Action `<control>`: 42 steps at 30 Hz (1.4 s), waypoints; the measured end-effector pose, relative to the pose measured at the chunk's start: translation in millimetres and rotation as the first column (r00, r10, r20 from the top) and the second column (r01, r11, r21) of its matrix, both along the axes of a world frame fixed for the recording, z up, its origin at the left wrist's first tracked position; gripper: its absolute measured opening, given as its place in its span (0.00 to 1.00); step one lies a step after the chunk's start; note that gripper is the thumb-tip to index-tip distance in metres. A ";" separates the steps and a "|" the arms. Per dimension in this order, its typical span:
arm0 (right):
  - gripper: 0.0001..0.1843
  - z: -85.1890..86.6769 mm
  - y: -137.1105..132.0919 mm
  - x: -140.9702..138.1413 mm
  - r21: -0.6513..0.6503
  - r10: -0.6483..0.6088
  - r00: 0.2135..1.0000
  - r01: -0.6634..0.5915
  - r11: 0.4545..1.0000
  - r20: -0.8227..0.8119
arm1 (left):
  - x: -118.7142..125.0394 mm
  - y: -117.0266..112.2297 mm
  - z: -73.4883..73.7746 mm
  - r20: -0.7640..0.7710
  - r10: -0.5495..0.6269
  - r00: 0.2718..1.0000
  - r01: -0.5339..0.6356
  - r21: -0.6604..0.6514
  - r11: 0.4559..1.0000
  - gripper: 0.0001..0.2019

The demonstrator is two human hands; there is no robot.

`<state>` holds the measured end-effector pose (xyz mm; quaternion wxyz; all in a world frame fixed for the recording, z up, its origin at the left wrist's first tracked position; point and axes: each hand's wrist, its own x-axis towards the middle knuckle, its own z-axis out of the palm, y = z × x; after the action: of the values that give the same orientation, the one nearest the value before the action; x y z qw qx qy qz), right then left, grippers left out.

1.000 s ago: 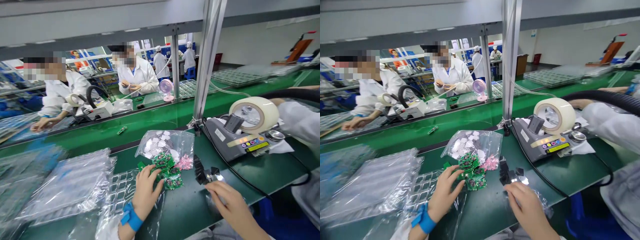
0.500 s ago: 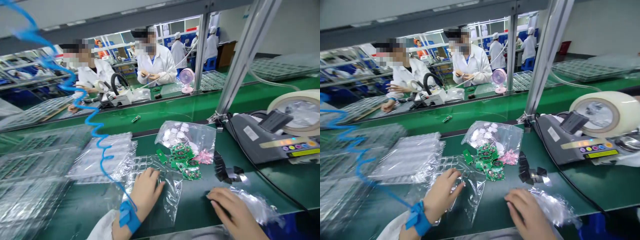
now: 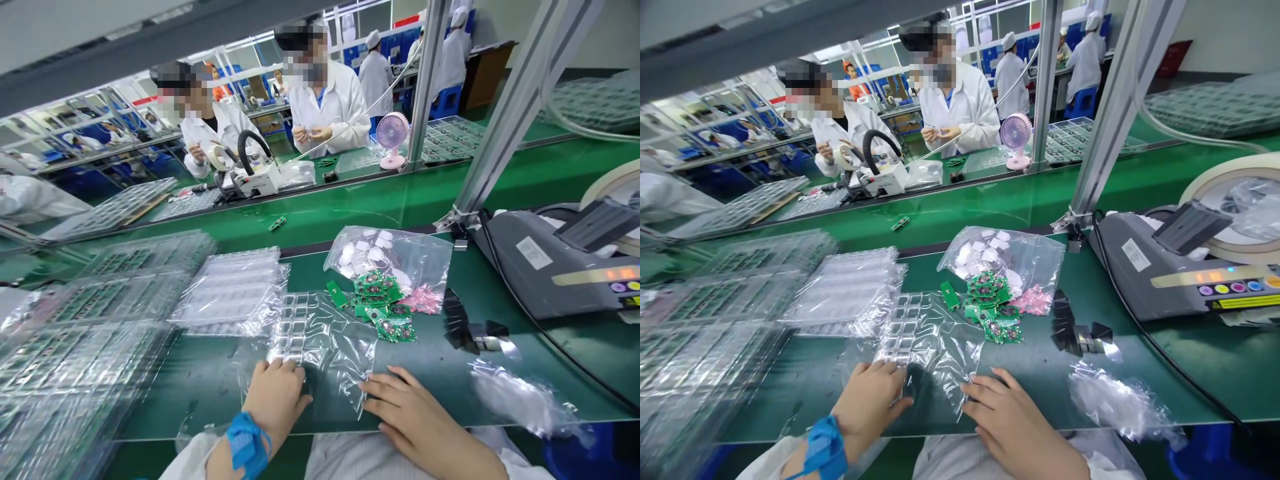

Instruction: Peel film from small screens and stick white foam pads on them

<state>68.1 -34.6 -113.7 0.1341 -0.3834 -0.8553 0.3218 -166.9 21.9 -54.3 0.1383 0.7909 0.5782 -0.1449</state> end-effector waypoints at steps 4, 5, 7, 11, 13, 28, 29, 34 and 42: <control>0.22 1.2 -0.5 1.8 -0.021 -0.004 1.000 0.004 1.000 0.019 | -7.5 -9.4 -5.6 0.008 0.039 0.999 -0.038 -0.062 0.997 0.04; 0.22 2.1 -0.2 1.8 -0.020 0.001 1.000 0.000 1.000 0.025 | -9.7 -9.8 -6.1 0.020 0.048 0.999 -0.046 -0.073 0.996 0.05; 0.22 3.1 0.4 1.5 -0.021 0.007 1.000 -0.007 1.000 0.029 | -15.4 -8.8 -5.8 0.058 0.062 0.996 -0.057 -0.097 0.994 0.07; 0.19 2.6 0.7 1.7 -0.041 0.002 1.000 -0.001 0.999 0.014 | -32.7 2.2 0.5 0.201 0.095 0.975 -0.049 -0.225 0.973 0.09; 0.19 2.7 0.6 2.1 -0.051 0.005 1.000 -0.005 0.999 0.011 | -42.3 11.9 7.2 0.297 0.108 0.949 -0.010 -0.315 0.949 0.09; 0.14 11.4 -9.0 4.6 0.107 -0.104 0.971 0.129 0.986 -0.215 | -46.0 34.4 50.9 0.844 0.226 0.486 0.199 -0.359 0.912 0.16; 0.12 19.9 -10.9 6.1 0.136 -0.147 0.945 0.194 0.971 -0.293 | -30.4 31.7 47.0 0.872 0.254 0.418 0.256 -0.382 0.888 0.14; 0.13 63.3 -12.3 17.3 0.247 -0.343 0.832 0.477 0.844 -0.436 | 55.3 13.9 22.3 0.805 0.587 0.080 0.358 -0.573 0.737 0.12; 0.06 53.6 -8.3 31.4 0.133 -0.470 0.800 0.548 0.826 -0.374 | 106.6 2.5 -4.1 0.705 0.688 0.171 0.399 -0.688 0.606 0.21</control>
<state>99.5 -42.9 -60.1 0.3992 -0.5232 -0.7173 0.2288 -60.3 24.4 -58.4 0.8097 0.4677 0.3070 0.1772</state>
